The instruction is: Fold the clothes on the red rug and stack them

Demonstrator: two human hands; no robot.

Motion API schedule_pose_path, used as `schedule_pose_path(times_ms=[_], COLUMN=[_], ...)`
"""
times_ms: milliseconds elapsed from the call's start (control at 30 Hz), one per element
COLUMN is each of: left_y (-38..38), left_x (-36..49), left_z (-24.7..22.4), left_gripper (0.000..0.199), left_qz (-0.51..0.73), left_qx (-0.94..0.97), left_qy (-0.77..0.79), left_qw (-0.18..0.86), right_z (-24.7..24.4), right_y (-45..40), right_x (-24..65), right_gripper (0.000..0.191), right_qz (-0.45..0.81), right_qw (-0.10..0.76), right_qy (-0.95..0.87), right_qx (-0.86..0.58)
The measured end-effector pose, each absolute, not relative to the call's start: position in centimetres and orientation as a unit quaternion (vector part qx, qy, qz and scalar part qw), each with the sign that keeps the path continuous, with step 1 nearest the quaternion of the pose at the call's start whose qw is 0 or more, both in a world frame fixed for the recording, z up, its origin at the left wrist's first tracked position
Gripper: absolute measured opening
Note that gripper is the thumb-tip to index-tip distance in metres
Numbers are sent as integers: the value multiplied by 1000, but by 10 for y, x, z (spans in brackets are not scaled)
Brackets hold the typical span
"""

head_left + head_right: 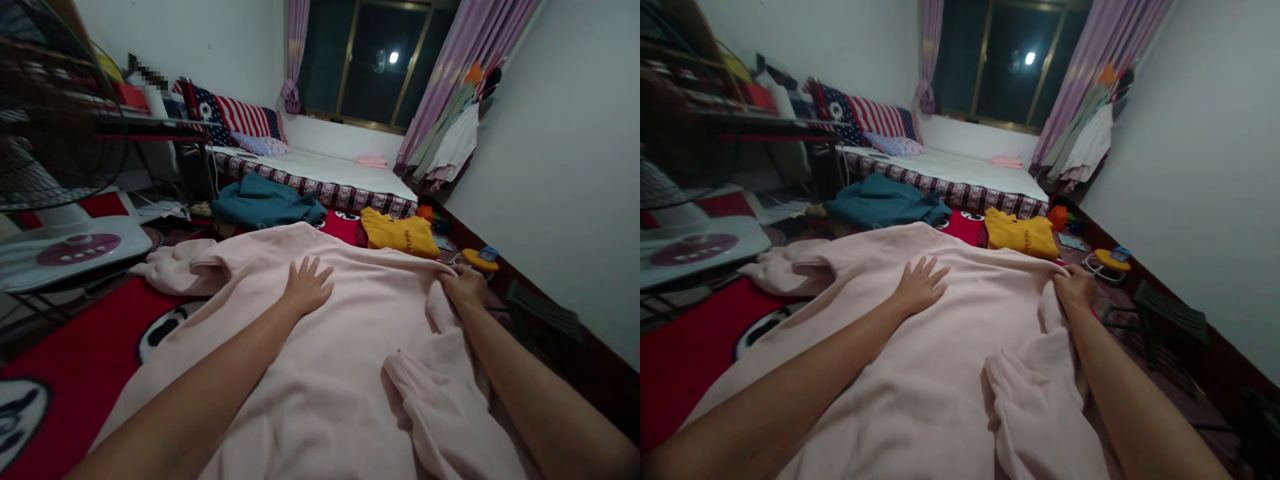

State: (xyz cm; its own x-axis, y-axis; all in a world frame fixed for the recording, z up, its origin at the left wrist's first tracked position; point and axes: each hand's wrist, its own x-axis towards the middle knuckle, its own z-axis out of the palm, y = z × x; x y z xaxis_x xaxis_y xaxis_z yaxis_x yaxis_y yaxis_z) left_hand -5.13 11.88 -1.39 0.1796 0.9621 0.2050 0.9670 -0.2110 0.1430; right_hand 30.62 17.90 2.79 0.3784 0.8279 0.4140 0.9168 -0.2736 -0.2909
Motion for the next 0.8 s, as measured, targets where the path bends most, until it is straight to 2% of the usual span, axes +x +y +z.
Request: schedule_pose_path(times_ms=[133,200,300,367,433,567,667,733,800], left_y=[119,118,117,117,118,120,121,121,121], left_x=[-51,-51,-51,-51,-52,-53,-55,-56,-58], left_z=[-14,-14,-13,-13,-13,-13,-13,-12,-11], left_gripper=[53,53,54,55,58,62,61,58,55], left_qz=[-129,-135,-145,-149,-149,-161,-178,-184,-199], left_qx=[-769,-770,-771,-769,-765,-739,-715,-710,-710], left_qy=[-626,-624,-620,-621,-626,-654,-676,-680,-675], left_qw=[-4,-7,-5,-6,-13,-18,-18,-27,-37], right_z=[27,31,34,27,12,-6,10,27,38], right_y=[192,196,194,187,180,182,190,187,172], right_x=[300,278,227,196,176,167,158,142,120], right_gripper=[37,40,50,55,57,59,61,56,44], right_qz=[-91,-118,-129,-76,-42,-51,-44,-34,-28], right_qw=[153,146,186,151,89,32,-24,-70,-89], right_qy=[-567,-598,-722,-824,-867,-818,-762,-733,-736], right_qx=[-805,-780,-654,-541,-489,-572,-646,-676,-670])
